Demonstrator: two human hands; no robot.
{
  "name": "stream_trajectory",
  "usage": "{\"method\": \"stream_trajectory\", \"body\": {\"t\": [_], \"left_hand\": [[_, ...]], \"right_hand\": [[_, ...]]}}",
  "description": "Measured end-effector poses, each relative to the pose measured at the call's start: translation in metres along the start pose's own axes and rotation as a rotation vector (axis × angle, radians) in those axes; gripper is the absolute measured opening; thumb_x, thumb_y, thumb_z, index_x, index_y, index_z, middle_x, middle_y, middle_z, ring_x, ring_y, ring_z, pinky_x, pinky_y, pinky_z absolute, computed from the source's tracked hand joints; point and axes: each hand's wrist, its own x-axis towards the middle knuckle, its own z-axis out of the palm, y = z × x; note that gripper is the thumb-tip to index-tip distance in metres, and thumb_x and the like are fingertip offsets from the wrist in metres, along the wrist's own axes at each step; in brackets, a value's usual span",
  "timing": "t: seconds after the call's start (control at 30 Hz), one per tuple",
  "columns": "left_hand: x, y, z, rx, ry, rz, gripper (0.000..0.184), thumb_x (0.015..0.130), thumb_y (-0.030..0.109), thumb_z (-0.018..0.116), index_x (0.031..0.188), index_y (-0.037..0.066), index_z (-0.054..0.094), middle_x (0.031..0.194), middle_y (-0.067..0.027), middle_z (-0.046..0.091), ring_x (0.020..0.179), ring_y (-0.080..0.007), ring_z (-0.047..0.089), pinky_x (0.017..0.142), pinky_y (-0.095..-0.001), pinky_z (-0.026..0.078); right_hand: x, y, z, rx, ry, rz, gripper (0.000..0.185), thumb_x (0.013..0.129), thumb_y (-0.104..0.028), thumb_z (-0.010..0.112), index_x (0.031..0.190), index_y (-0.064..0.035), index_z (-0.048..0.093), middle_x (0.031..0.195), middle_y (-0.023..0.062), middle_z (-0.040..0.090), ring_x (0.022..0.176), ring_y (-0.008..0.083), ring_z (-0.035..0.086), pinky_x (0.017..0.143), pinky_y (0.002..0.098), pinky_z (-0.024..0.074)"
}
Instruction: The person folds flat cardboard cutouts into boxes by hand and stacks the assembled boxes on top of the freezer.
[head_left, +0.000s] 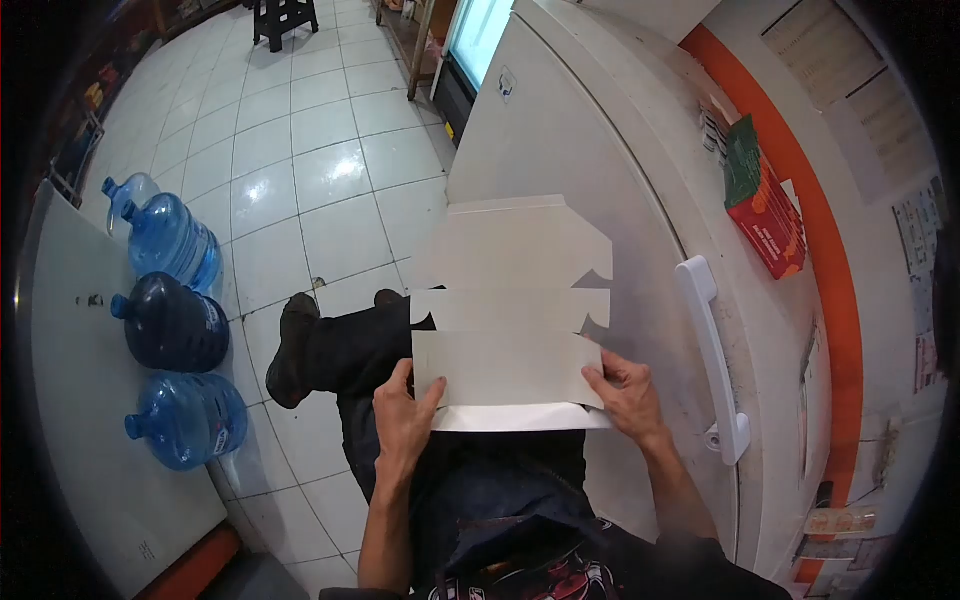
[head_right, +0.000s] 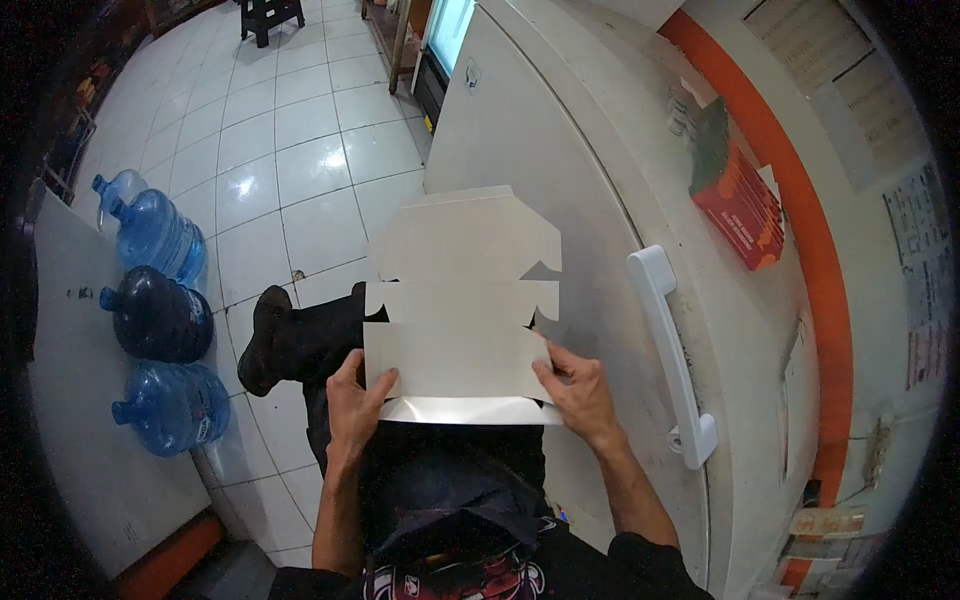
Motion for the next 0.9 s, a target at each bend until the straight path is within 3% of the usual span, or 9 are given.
{"method": "stream_trajectory", "body": {"t": [0.1,0.17,0.27,0.4,0.6,0.7,0.73,0.83,0.9], "left_hand": [[-0.001,-0.007,0.009,0.223,0.022,0.075,0.026,0.090,0.015,0.072,0.106,-0.004,0.066,0.084,-0.0168,0.073,0.068,-0.0347,0.071,0.066,-0.0421,0.055],[-0.003,-0.004,0.015,0.413,0.041,0.161,0.029,0.092,0.018,0.073,0.109,-0.005,0.069,0.084,-0.0164,0.071,0.071,-0.0327,0.071,0.064,-0.0402,0.055],[-0.010,0.010,0.033,0.550,0.064,0.237,0.035,0.095,0.027,0.072,0.113,-0.003,0.071,0.085,-0.0146,0.067,0.072,-0.0345,0.069,0.062,-0.0426,0.054],[-0.020,0.019,0.060,0.459,0.008,0.366,0.036,0.101,0.036,0.064,0.113,0.003,0.075,0.090,-0.0142,0.066,0.075,-0.0342,0.068,0.069,-0.0438,0.056],[-0.015,0.005,0.068,0.071,-0.032,0.174,0.019,0.103,0.015,0.064,0.102,-0.002,0.072,0.095,-0.0170,0.069,0.087,-0.0288,0.068,0.080,-0.0368,0.054],[-0.008,0.006,0.054,-0.074,0.182,0.157,0.017,0.102,0.014,0.065,0.107,-0.002,0.066,0.096,-0.0156,0.070,0.088,-0.0240,0.068,0.079,-0.0365,0.054],[-0.006,0.005,0.051,-0.082,0.225,0.091,0.019,0.102,0.014,0.065,0.111,-0.002,0.061,0.094,-0.0131,0.069,0.088,-0.0215,0.066,0.080,-0.0378,0.053],[0.002,-0.003,0.041,-0.326,0.228,-0.109,0.027,0.104,0.016,0.063,0.122,0.001,0.050,0.083,-0.0096,0.069,0.069,-0.0132,0.062,0.062,-0.0315,0.050],[0.007,-0.010,0.036,-0.520,0.167,-0.205,0.035,0.104,0.019,0.065,0.127,0.002,0.046,0.076,-0.0061,0.068,0.056,-0.0071,0.054,0.050,-0.0233,0.041]], "right_hand": [[-0.007,-0.016,0.018,-0.199,0.022,-0.059,0.055,0.101,-0.021,0.065,0.150,0.0007,0.051,0.116,0.0279,0.072,0.101,0.0320,0.072,0.091,0.0412,0.0553],[-0.010,-0.023,0.031,-0.273,0.021,-0.157,0.061,0.103,-0.029,0.064,0.153,0.0015,0.046,0.127,0.0337,0.066,0.116,0.0415,0.068,0.100,0.0475,0.0518],[-0.011,-0.015,0.056,-0.582,0.042,-0.319,0.074,0.105,-0.045,0.056,0.157,0.0035,0.035,0.151,0.0378,0.043,0.141,0.0511,0.044,0.115,0.0579,0.0357],[-0.005,-0.013,0.079,-0.775,-0.041,-0.107,0.082,0.106,-0.057,0.042,0.158,0.0059,0.030,0.164,0.0370,0.016,0.152,0.0533,0.020,0.120,0.0655,0.0203],[0.002,0.007,0.071,-0.670,0.156,-0.328,0.061,0.098,-0.023,0.067,0.150,0.0004,0.045,0.149,0.0303,0.047,0.135,0.0454,0.046,0.112,0.0523,0.0399],[0.000,-0.002,0.063,-0.323,0.250,-0.212,0.052,0.090,-0.009,0.073,0.139,-0.0015,0.055,0.131,0.0227,0.059,0.122,0.0366,0.057,0.103,0.0452,0.0471],[-0.001,-0.003,0.063,-0.291,0.289,-0.141,0.041,0.093,-0.012,0.072,0.130,-0.0010,0.059,0.113,0.0172,0.065,0.108,0.0328,0.065,0.094,0.0448,0.0514],[-0.003,-0.014,0.061,-0.129,0.192,0.070,0.038,0.094,-0.013,0.071,0.129,-0.0016,0.061,0.100,0.0139,0.069,0.093,0.0310,0.069,0.085,0.0444,0.0547],[-0.003,-0.004,0.067,-0.158,0.196,-0.011,0.035,0.098,-0.022,0.069,0.126,-0.0019,0.065,0.095,0.0147,0.072,0.087,0.0287,0.071,0.079,0.0414,0.0562]]}}
